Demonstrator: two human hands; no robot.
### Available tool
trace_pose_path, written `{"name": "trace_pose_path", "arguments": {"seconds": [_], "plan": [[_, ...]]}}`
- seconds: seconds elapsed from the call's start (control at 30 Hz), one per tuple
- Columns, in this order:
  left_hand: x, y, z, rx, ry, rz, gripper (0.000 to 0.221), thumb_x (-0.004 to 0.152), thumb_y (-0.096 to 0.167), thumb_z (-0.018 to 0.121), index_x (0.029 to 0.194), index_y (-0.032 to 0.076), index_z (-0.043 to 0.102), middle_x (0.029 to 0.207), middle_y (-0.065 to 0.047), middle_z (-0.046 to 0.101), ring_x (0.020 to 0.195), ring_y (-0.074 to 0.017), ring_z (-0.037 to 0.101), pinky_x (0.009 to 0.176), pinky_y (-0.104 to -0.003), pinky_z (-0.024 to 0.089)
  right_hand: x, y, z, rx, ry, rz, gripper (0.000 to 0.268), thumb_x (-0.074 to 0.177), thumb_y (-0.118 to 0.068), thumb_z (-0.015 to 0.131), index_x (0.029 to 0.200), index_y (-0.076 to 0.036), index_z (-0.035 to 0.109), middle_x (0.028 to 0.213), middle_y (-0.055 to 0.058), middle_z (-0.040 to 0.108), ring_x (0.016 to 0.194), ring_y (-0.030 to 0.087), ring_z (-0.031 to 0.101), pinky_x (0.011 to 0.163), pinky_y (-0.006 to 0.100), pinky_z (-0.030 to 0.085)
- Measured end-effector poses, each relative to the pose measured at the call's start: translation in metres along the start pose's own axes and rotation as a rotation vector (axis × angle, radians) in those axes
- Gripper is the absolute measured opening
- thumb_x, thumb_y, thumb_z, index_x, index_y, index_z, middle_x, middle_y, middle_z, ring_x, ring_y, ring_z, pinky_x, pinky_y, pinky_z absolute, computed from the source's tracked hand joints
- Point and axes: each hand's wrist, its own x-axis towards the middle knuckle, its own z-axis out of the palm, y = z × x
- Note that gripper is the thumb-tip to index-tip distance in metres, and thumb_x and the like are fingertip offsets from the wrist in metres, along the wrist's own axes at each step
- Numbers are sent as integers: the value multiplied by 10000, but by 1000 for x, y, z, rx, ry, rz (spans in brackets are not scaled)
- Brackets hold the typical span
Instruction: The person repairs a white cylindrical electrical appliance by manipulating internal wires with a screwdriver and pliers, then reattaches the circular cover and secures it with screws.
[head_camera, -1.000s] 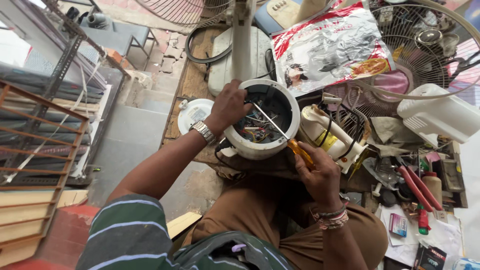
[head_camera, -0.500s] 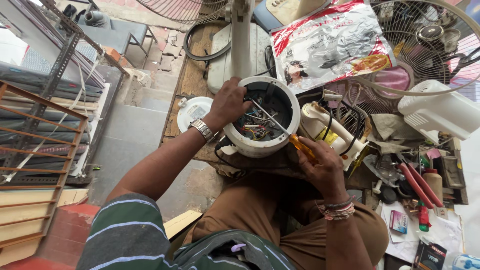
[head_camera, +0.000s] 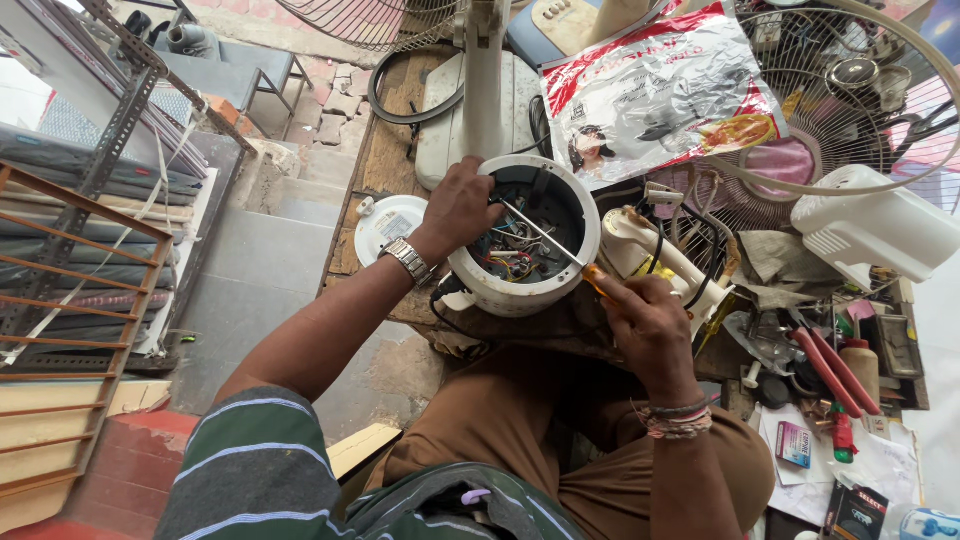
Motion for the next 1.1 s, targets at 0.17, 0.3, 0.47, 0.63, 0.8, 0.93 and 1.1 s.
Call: {"name": "trace_pose_path", "arguments": {"seconds": [0.17, 0.3, 0.47, 0.63, 0.8, 0.93, 1.1], "plan": [[0, 1, 2, 4, -2, 18, 306, 787, 217, 804, 925, -44, 724, 1198, -201, 582, 1095, -346, 601, 950, -453, 515, -15, 8, 25, 228, 194, 34, 405, 956, -118, 747, 1302, -67, 543, 1255, 144, 579, 1144, 236, 641, 888, 342, 640], [2, -3, 3, 6, -4, 4, 317, 788, 220, 807, 935, -49, 726, 1205, -206, 582, 1100, -344, 601, 954, -454, 513, -23, 3, 40, 315, 227, 338, 309, 1021, -208, 724, 1244, -78, 555, 1125, 81, 688, 1026, 146, 708, 837, 315, 637], [1, -7, 9, 18, 56, 62, 310, 783, 219, 810, 925, -45, 730, 1225, -246, 568, 1106, -370, 596, 956, -455, 508, -27, -1, 35, 190, 68, 704, 282, 1055, -257, 607, 1276, -82, 620, 950, 190, 714, 909, 241, 722, 822, 374, 566], [-3, -3, 4, -14, 27, 1, 278, 792, 217, 792, 902, -32, 732, 1197, -208, 589, 1097, -363, 604, 958, -459, 502, -25, 3, 39, 503, 285, 208, 344, 1138, -312, 592, 1317, -23, 538, 1181, 163, 626, 1095, 193, 637, 939, 342, 564], [-1, 2, 0, -21, 39, 16, 292, 792, 215, 790, 939, -31, 734, 1149, -202, 591, 1091, -365, 603, 955, -458, 499, -27, 11, 45, 258, 258, 560, 294, 1044, -272, 609, 1274, -91, 585, 897, 89, 686, 771, 159, 654, 711, 319, 527], [-3, 1, 0, -41, 20, 3, 286, 789, 205, 783, 927, -38, 728, 1149, -204, 593, 1094, -366, 607, 968, -456, 500, -29, 11, 39, 377, 307, 88, 385, 1094, -293, 618, 1331, -7, 518, 1165, 170, 609, 1053, 221, 611, 882, 368, 535], [-4, 2, 3, -38, 84, 52, 279, 786, 207, 770, 913, -39, 732, 1219, -249, 588, 1108, -396, 602, 979, -464, 498, -30, 12, 43, 189, 206, 487, 282, 1055, -293, 633, 1271, -113, 604, 906, 62, 695, 752, 143, 671, 686, 303, 538]]}}
